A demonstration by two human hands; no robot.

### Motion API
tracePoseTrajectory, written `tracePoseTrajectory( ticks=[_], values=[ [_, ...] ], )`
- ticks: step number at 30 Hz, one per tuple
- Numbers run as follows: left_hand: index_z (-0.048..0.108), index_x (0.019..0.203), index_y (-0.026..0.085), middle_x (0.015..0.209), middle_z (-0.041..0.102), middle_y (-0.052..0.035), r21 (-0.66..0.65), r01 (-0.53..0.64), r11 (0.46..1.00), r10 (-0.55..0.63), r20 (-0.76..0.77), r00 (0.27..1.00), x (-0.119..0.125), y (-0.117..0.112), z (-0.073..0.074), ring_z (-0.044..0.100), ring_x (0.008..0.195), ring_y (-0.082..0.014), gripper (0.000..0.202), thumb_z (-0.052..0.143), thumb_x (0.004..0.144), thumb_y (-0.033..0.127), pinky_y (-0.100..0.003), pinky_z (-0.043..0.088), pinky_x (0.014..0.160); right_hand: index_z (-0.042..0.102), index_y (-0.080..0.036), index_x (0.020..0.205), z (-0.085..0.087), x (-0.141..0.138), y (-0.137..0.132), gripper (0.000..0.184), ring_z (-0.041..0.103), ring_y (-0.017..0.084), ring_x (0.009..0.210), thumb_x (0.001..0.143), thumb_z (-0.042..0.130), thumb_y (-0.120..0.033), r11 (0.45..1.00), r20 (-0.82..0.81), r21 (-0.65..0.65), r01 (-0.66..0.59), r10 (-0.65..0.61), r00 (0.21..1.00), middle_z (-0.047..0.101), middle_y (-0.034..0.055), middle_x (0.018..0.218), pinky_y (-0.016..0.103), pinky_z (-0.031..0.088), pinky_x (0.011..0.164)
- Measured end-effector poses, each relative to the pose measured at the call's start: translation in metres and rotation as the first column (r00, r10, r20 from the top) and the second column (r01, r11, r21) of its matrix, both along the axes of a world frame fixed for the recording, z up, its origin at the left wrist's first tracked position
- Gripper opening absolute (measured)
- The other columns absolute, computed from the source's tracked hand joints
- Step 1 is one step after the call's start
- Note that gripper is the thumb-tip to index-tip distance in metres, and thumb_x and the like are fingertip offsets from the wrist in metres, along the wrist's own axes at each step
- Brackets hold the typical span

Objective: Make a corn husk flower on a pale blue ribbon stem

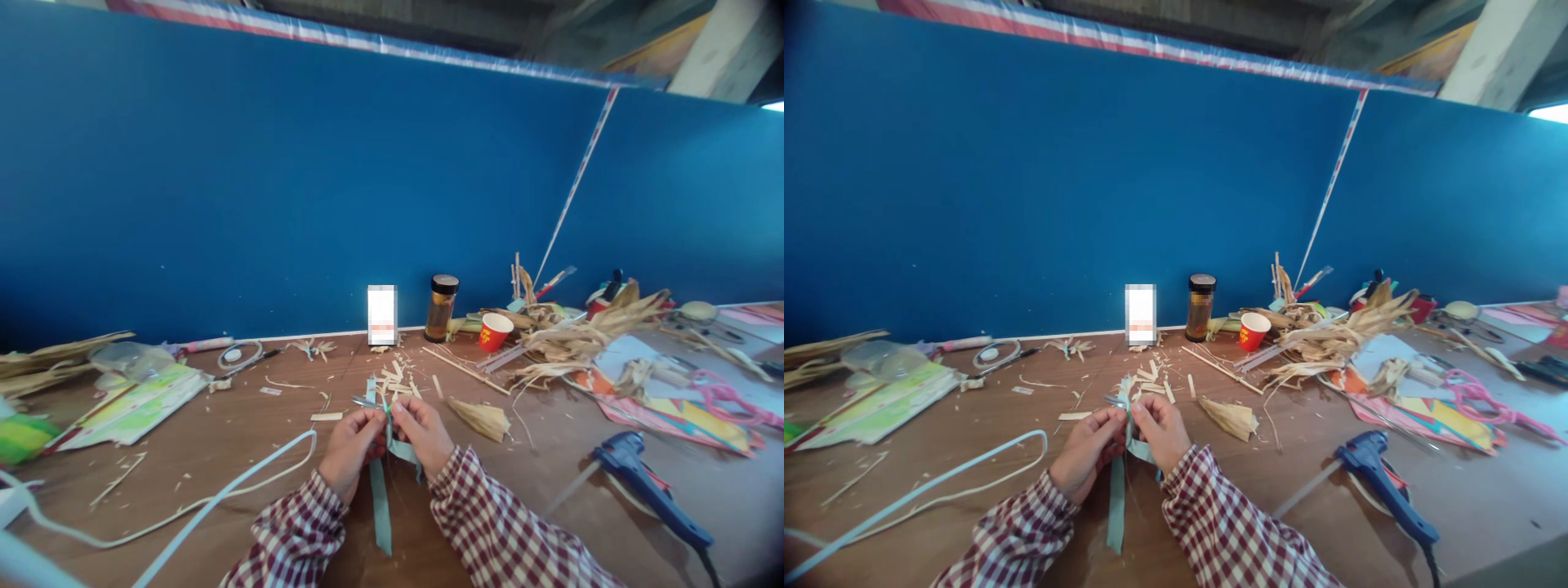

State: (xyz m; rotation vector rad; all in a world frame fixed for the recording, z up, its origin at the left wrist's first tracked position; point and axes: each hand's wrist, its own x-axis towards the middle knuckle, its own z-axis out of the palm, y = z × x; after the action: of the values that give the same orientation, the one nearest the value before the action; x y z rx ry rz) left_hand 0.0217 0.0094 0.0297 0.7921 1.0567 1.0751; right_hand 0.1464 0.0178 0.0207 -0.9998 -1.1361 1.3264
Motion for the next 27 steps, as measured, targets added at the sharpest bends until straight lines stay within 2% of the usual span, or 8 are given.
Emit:
tracePoseTrajectory(
  ticks=[5, 9, 16, 21, 27],
  values=[
    [0.06, 0.066, 0.014, 0.055, 0.055, 0.0032, 0.048, -0.009, 0.999, 0.01, -0.029, 1.0, 0.0, 0.001, -0.002, 0.046, 0.049, -0.0055, 0.031, 0.073, 0.057, 0.04, -0.017, 0.038, 0.048, 0.06, -0.016, 0.073, 0.005, -0.001, -0.002, 0.029, 0.044, 0.006, 0.052, 0.066, 0.067, -0.043, 0.998, -0.045, -0.008, -0.061, 0.06, 0.997, 0.051, -0.0041, 0.057, 0.02, 0.036, 0.051],
    [0.061, 0.066, 0.013, 0.054, 0.057, 0.0025, 0.086, -0.014, 0.996, 0.019, -0.06, 0.998, 0.0, 0.002, -0.002, 0.046, 0.048, -0.0058, 0.031, 0.074, 0.057, 0.04, -0.017, 0.037, 0.047, 0.061, -0.016, 0.071, 0.001, 0.001, -0.001, 0.026, 0.044, 0.007, 0.052, 0.068, 0.067, -0.041, 0.997, -0.011, 0.005, -0.075, 0.075, 0.997, 0.051, -0.0037, 0.056, 0.02, 0.035, 0.052],
    [0.059, 0.065, 0.014, 0.054, 0.057, 0.0029, 0.035, 0.014, 0.999, -0.014, -0.018, 1.0, -0.002, 0.002, -0.003, 0.048, 0.049, -0.0055, 0.029, 0.074, 0.058, 0.038, -0.016, 0.04, 0.048, 0.061, -0.015, 0.072, -0.006, 0.002, 0.003, 0.027, 0.043, 0.006, 0.048, 0.067, 0.067, -0.04, 0.996, -0.002, 0.007, -0.085, 0.085, 0.996, 0.05, -0.0043, 0.054, 0.02, 0.033, 0.049],
    [0.059, 0.067, 0.014, 0.056, 0.057, 0.0031, 0.034, -0.003, 0.999, 0.003, -0.005, 1.0, -0.001, 0.002, -0.005, 0.05, 0.05, -0.0053, 0.03, 0.075, 0.057, 0.037, -0.015, 0.041, 0.047, 0.062, -0.014, 0.074, -0.006, 0.003, 0.005, 0.028, 0.042, 0.006, 0.047, 0.064, 0.069, -0.04, 0.998, 0.021, -0.017, -0.055, 0.055, 0.998, 0.049, -0.0051, 0.051, 0.02, 0.033, 0.048],
    [0.065, 0.091, 0.015, 0.062, 0.062, 0.0015, 0.014, -0.055, 0.998, 0.055, 0.006, 0.998, -0.001, 0.005, -0.011, 0.051, 0.051, -0.0059, 0.047, 0.078, 0.051, 0.036, -0.016, 0.041, 0.045, 0.063, -0.013, 0.071, -0.004, 0.004, 0.005, 0.023, 0.041, 0.007, 0.047, 0.065, 0.066, -0.035, 0.999, 0.107, 0.029, -0.02, 0.017, 0.994, 0.048, -0.0048, 0.05, 0.022, 0.033, 0.049]
  ],
)
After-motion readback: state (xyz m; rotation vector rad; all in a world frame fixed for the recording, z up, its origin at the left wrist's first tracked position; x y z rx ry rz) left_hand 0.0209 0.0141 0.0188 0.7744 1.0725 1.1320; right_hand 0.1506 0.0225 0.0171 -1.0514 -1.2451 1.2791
